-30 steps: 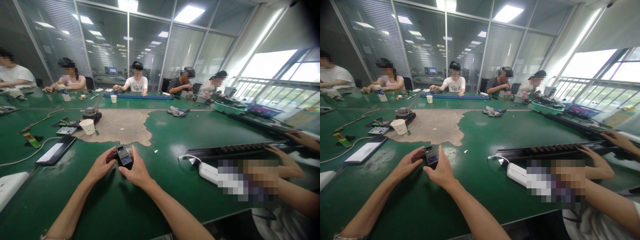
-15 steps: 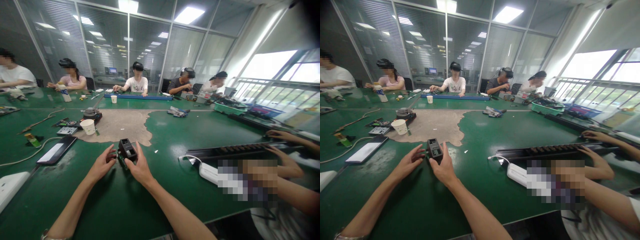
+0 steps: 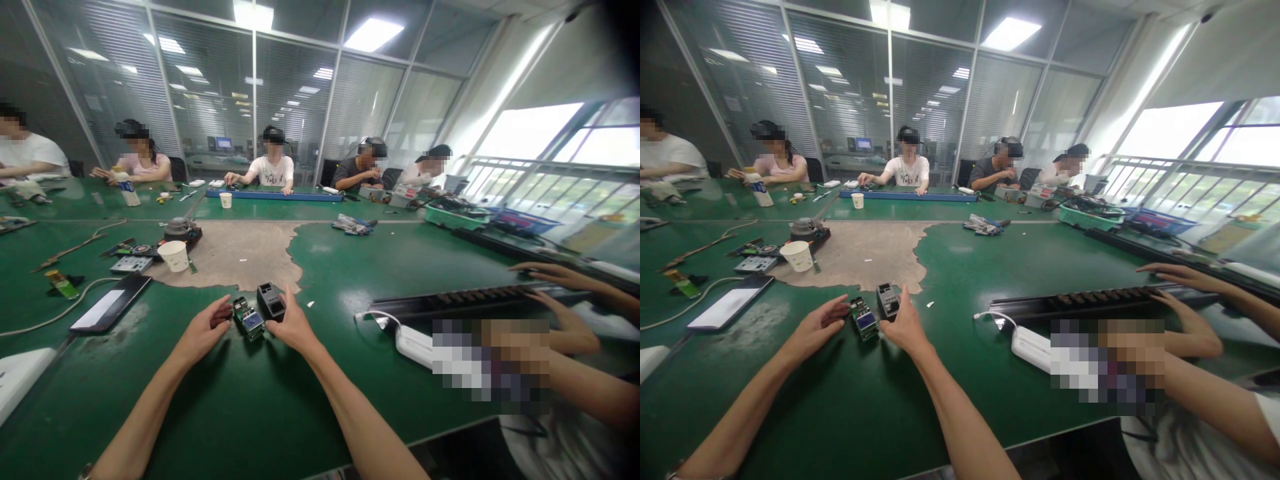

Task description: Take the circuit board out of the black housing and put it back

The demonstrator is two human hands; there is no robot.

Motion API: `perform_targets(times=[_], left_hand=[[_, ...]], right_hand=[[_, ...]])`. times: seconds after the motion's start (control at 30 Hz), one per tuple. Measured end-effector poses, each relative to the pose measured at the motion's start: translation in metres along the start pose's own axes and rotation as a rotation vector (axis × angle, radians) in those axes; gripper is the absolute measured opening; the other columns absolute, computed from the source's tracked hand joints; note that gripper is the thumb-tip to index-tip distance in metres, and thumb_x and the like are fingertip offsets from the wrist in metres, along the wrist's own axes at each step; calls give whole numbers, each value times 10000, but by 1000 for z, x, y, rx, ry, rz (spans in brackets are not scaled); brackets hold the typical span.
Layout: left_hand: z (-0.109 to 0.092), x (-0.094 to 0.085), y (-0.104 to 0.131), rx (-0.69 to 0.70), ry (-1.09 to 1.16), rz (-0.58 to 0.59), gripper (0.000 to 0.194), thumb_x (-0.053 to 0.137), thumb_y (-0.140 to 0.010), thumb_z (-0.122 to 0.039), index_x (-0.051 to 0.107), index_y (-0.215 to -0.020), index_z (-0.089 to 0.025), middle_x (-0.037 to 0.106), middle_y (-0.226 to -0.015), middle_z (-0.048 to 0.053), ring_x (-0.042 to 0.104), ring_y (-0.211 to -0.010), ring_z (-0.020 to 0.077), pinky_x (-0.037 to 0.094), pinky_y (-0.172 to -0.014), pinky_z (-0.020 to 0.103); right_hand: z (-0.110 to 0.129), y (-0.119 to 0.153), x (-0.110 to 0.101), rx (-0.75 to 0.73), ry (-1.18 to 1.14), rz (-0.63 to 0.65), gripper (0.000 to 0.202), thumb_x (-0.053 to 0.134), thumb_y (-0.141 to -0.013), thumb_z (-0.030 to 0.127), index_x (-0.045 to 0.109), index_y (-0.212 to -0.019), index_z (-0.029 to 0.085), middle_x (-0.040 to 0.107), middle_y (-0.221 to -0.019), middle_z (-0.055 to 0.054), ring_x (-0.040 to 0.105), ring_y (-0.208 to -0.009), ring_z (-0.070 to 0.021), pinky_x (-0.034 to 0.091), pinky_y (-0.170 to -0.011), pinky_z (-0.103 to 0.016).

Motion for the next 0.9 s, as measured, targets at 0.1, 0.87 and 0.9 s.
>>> perform_targets(times=[0.1,0.87,0.9], left_hand=[[0,0,0,-1,-4,5,668,621,-780,-274,430,-1407,-147,606,-1291,153,596,-1170,253,410,-1058,482],[-9,3,3,-1,7,7,704,627,-781,-262,386,-1428,-126,599,-1294,156,584,-1183,258,398,-1068,488],[-8,3,3,0,13,6,715,627,-784,-262,372,-1437,-129,587,-1309,157,581,-1186,257,402,-1065,481]], right_hand=[[-4,-1,-3,14,19,35,1072,714,-630,215,128,-1516,77,443,-1434,-228,471,-1303,-302,377,-1069,-437],[40,19,12,-199,-269,58,801,668,-802,283,262,-1488,205,626,-1268,-97,626,-1130,-240,502,-981,-408],[41,21,13,-211,-236,51,801,670,-799,284,266,-1487,210,617,-1281,-99,611,-1155,-246,497,-989,-414]])
Point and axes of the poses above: each hand's wrist, its own y-axis away from the middle knuckle, its own x-axis out of the palm, z = x × y, the point moved 3 cm from there along -y, towards the middle knuckle
